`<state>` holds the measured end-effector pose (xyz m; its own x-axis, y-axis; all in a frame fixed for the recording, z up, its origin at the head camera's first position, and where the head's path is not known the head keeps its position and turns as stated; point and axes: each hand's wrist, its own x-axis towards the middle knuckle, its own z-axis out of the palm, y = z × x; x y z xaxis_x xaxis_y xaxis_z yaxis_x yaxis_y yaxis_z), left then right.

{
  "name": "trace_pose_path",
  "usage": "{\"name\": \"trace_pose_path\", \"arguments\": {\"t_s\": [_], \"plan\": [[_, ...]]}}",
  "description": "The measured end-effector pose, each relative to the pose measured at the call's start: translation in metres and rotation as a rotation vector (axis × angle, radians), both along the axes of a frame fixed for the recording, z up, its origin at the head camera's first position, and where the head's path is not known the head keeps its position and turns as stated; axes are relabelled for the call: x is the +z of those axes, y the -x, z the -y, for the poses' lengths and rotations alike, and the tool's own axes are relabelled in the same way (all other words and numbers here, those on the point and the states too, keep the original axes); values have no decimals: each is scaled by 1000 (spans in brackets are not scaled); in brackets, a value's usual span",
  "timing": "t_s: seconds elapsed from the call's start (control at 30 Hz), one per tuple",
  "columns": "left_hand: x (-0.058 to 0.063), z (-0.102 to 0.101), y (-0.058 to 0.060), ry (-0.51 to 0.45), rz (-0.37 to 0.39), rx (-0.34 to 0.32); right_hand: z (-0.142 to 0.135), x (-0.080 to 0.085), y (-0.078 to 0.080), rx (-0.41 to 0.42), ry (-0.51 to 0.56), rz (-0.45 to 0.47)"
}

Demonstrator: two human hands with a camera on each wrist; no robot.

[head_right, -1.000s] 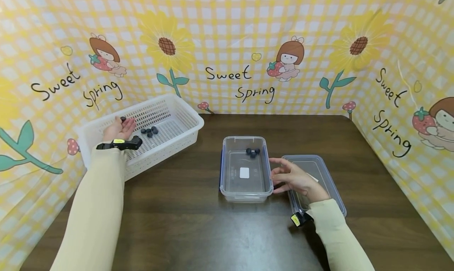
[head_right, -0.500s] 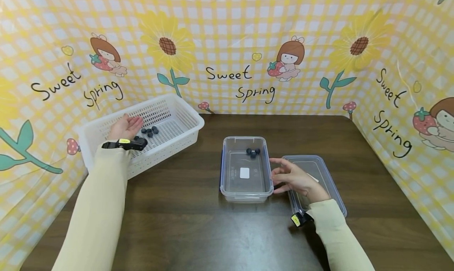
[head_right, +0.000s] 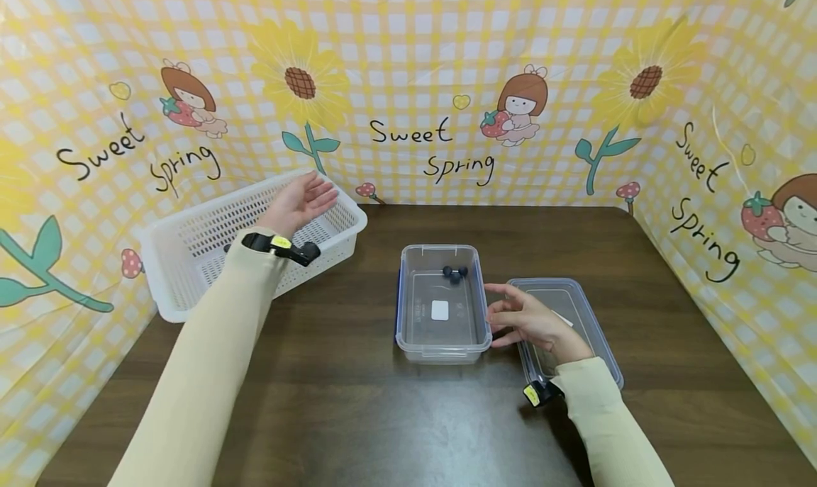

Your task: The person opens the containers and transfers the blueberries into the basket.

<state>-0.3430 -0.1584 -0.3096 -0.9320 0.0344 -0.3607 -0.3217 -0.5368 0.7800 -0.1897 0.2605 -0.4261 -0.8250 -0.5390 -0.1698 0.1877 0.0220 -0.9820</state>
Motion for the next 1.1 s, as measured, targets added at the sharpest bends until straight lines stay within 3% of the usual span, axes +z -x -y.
{"name": "trace_pose_path", "arguments": {"t_s": [0.27,0.43,0.57,0.73,0.83,1.1], "plan": [[-10,-78,-17,140,-70,-252,-1,-2,-1,-3,1,2],[-22,-111,-26,192,-50,-307,-1,-3,0,0,7,-3],[-34,-126,-32,226,-27,-384,0,-3,-1,5,11,0],[-51,-142,-38,258,14,-609,0,-3,-2,0,9,9],[-62,-153,-40,301,28,-701,0,-3,-1,-1,10,11],[-87,-175,-42,461,34,-755,0,-1,0,5,12,11]]}}
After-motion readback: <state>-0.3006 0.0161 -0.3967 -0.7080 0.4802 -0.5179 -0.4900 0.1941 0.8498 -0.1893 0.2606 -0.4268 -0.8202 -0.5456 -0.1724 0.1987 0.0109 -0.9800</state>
